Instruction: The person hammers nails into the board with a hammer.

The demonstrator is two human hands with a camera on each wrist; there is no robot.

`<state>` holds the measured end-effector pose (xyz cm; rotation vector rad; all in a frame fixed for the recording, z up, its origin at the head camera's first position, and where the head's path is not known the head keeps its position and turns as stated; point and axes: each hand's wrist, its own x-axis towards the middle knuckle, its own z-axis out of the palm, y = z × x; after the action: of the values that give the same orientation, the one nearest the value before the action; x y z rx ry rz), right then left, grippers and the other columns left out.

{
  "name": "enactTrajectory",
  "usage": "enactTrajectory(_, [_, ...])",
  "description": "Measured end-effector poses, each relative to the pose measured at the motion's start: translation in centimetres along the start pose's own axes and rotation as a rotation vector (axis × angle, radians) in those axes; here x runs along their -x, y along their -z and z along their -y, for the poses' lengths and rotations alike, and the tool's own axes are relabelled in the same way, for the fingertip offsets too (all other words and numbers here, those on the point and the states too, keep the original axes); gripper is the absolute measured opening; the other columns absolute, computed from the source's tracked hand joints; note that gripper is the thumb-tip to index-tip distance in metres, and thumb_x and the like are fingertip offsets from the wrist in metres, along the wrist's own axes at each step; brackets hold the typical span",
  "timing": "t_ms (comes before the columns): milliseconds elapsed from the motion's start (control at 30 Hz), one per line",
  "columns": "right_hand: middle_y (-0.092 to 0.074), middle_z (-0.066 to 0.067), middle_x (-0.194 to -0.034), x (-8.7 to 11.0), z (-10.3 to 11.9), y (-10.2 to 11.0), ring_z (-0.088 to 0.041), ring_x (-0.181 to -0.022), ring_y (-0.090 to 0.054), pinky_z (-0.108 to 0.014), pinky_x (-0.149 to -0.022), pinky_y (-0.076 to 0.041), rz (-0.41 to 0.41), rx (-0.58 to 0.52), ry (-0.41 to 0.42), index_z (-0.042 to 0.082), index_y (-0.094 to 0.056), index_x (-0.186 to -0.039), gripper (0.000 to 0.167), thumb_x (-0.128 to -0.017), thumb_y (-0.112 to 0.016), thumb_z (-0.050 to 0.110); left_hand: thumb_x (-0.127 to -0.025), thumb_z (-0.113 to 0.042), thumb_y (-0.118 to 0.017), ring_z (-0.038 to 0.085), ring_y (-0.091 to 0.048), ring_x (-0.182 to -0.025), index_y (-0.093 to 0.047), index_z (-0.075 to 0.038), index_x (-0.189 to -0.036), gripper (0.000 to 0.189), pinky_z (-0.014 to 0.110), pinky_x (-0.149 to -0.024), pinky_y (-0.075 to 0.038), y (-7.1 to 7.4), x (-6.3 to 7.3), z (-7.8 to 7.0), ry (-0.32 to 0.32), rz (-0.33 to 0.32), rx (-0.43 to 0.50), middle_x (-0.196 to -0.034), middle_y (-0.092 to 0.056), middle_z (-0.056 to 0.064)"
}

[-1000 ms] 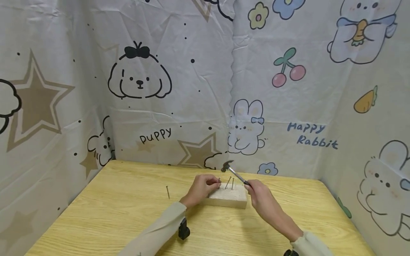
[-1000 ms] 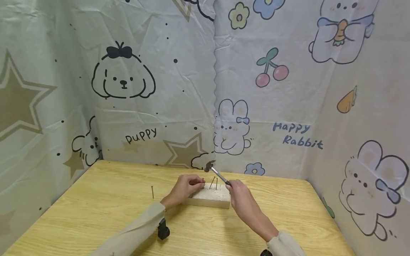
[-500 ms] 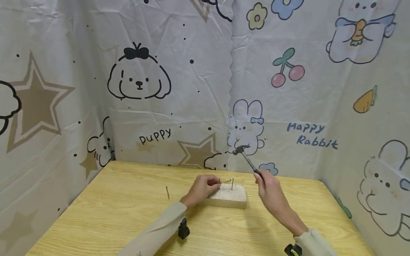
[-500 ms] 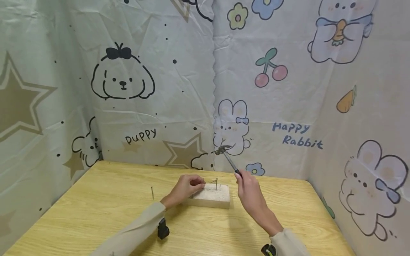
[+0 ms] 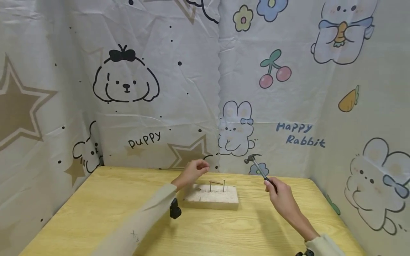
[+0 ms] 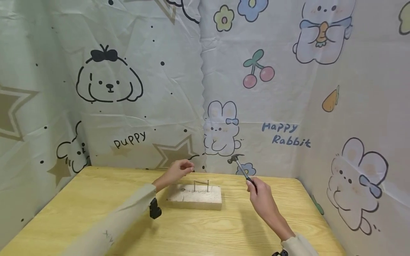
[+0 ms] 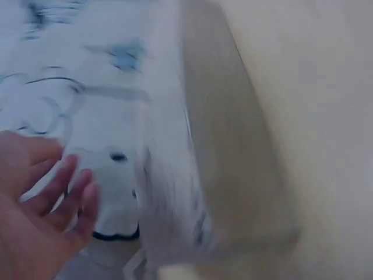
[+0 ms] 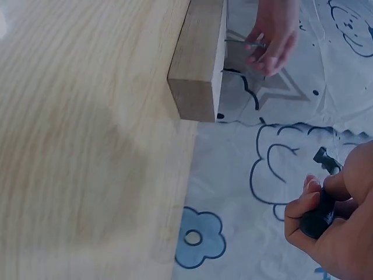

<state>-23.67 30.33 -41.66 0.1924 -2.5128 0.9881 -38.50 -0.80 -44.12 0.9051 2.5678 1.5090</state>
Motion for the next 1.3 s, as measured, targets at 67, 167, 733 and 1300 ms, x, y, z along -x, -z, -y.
enactTrajectory(67, [-0.058,-0.004,-0.076,0.2,-0.5,0.3,-0.006,-0.054,-0.039,-0.024,-0.049,-0.037,0.010,-0.002,-0.030,0.000,-0.066,-0.098,0.021,-0.111,-0.053,0.011,-0.102,-0.002,-0.065,0.037,-0.066,-0.109,-0.069,0.004,-0.121,0.020,0.047,-0.092,-0.057,-0.1,-1.3,0.5,-0.017,0.124,-0.147,-0.116,-0.071,0.023])
enactTrajectory(167, [-0.059,-0.004,-0.077,0.5,-1.2,0.8,-0.006,-0.055,-0.039,-0.024,-0.049,-0.037,0.025,-0.003,-0.065,0.000,-0.066,-0.098,0.021,-0.111,-0.053,0.011,-0.101,0.000,-0.067,0.038,-0.064,-0.117,-0.069,-0.001,-0.126,0.026,0.047,-0.096,-0.056,-0.6,-3.0,1.5,-0.069,0.335,-0.319,-0.126,-0.068,0.021])
enactTrajectory(733, [-0.058,-0.003,-0.077,1.0,-2.1,0.8,-0.006,-0.055,-0.039,-0.023,-0.049,-0.037,0.043,-0.007,-0.083,-0.001,-0.067,-0.101,0.020,-0.110,-0.054,0.011,-0.099,0.003,-0.065,0.009,-0.057,-0.074,-0.073,-0.004,-0.092,0.013,0.025,-0.069,-0.049,-1.6,-4.4,1.9,-0.119,0.434,-0.543,-0.084,-0.069,0.000])
enactTrajectory(1300, [-0.059,-0.002,-0.077,0.6,-0.9,-0.3,-0.006,-0.056,-0.039,-0.024,-0.049,-0.036,0.048,-0.018,-0.018,0.001,-0.067,-0.096,0.021,-0.110,-0.055,0.010,-0.099,0.007,-0.065,0.052,-0.072,-0.095,-0.066,0.007,-0.128,0.029,0.053,-0.084,-0.062,0.0,0.0,-1.0,-0.129,0.069,0.217,-0.104,-0.073,0.028])
